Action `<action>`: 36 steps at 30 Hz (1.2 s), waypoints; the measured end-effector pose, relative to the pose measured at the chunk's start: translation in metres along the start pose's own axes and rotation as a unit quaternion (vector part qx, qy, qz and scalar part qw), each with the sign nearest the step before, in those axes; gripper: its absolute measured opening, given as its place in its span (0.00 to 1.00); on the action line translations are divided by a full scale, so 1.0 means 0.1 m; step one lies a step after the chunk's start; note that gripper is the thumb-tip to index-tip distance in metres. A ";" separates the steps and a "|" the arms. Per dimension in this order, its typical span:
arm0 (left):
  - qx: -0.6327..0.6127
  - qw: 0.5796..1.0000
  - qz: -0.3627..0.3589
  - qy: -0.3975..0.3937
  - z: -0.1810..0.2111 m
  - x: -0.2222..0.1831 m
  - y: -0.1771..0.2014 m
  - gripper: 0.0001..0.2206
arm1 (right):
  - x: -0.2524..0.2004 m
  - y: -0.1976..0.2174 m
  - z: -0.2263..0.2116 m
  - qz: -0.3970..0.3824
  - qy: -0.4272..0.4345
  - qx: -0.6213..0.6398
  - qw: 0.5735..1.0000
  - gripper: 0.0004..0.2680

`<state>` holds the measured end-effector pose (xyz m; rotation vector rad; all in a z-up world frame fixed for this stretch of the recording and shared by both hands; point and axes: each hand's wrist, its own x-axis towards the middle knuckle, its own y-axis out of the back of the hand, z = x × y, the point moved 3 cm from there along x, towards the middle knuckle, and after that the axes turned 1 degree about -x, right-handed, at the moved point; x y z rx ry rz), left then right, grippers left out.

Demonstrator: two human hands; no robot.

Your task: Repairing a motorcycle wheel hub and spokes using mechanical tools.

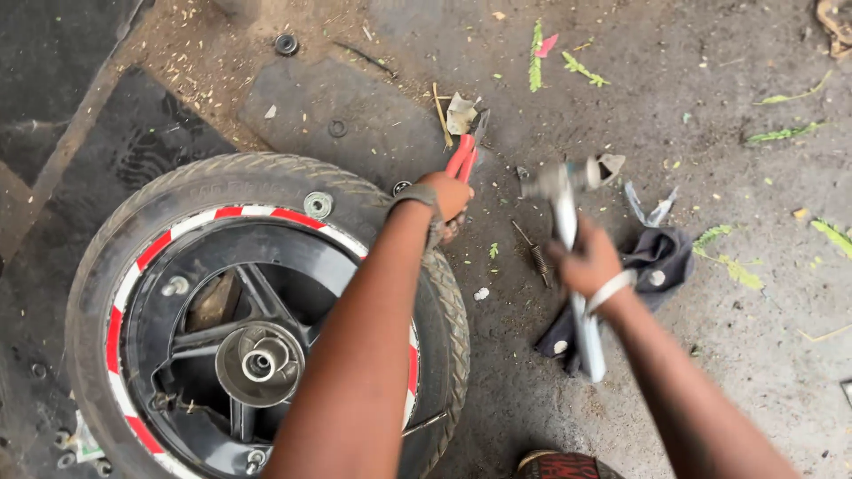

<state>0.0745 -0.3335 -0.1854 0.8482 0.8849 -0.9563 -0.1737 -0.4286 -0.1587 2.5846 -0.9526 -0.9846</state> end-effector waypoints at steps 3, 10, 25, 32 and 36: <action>-0.042 0.995 -0.085 -0.037 -0.05 -0.19 0.04 0.17 | -0.66 -0.29 0.54 -0.019 -0.049 0.085 0.995 0.11; -0.021 0.972 -0.178 -0.153 -0.15 -1.61 -0.11 0.15 | -1.43 -0.77 1.14 -0.060 -0.137 -0.019 0.989 0.13; -0.063 0.939 -0.275 -0.196 -0.75 -2.23 -0.30 0.17 | -1.18 0.32 0.34 0.159 0.036 -0.315 0.935 0.17; -0.092 0.927 -0.310 -0.190 -0.88 -2.51 -0.27 0.17 | -0.87 0.55 0.86 0.392 0.229 -0.443 0.773 0.19; -0.090 0.925 -0.328 -0.169 -0.95 -2.65 -0.20 0.16 | -1.16 0.34 0.76 0.191 0.123 -0.220 0.949 0.10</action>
